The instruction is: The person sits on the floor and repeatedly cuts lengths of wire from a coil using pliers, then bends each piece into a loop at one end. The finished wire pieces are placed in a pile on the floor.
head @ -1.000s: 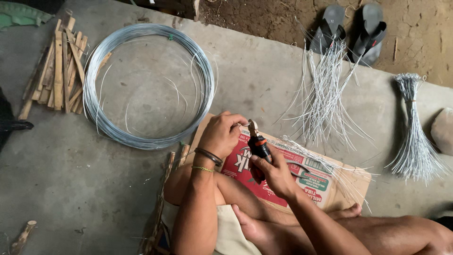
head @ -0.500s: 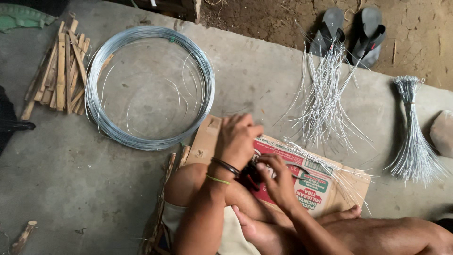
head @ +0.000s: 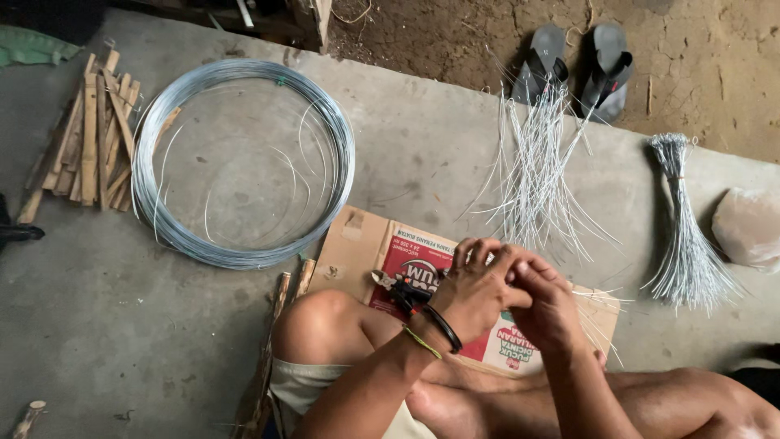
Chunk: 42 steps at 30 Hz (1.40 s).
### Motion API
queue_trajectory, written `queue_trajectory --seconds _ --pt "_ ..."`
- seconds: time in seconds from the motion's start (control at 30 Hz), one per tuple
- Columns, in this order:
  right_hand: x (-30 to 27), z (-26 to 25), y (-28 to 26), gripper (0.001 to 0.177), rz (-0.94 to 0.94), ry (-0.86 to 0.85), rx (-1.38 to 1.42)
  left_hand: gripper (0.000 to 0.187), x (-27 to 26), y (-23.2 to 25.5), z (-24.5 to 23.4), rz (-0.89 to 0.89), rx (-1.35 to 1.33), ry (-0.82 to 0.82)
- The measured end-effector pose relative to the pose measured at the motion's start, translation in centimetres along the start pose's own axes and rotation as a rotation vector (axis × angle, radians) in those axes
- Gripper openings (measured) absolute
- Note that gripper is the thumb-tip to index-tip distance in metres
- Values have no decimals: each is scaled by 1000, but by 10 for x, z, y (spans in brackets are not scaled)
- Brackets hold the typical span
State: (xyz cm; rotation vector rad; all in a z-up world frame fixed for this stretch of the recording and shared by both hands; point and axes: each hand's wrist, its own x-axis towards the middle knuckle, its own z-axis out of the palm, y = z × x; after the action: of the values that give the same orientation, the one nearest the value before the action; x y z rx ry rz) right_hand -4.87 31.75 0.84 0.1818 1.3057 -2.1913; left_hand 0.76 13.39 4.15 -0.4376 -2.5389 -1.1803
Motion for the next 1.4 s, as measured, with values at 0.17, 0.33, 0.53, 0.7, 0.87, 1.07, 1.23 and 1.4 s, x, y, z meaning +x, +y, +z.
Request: queue_trajectory --seconds 0.17,0.33,0.53,0.7,0.87,1.07,1.23,1.4 --pt "40 -29 -22 31 -319 259 -739 35 5 -59 -21 -149 -170 209" --pt "73 -9 -44 38 -586 334 -1245 29 -18 -138 -78 -469 -122 414" --pt "71 57 -40 33 -1207 519 -1719 41 -28 -166 -85 -703 -96 258" --pt "166 107 -29 22 -456 -77 -721 53 -21 -144 -64 -504 -122 73" --pt "293 161 34 26 -138 -352 -859 55 -15 -140 -78 -529 -168 -55" --pt "366 194 119 31 -699 -316 -1488 55 -12 -143 -74 -750 -226 -374" --pt "376 196 141 10 -734 -112 -1558 48 -7 -145 -60 -659 -103 -278" --pt "384 185 109 26 -278 -140 -988 46 -14 -145 -63 -699 -143 -314"
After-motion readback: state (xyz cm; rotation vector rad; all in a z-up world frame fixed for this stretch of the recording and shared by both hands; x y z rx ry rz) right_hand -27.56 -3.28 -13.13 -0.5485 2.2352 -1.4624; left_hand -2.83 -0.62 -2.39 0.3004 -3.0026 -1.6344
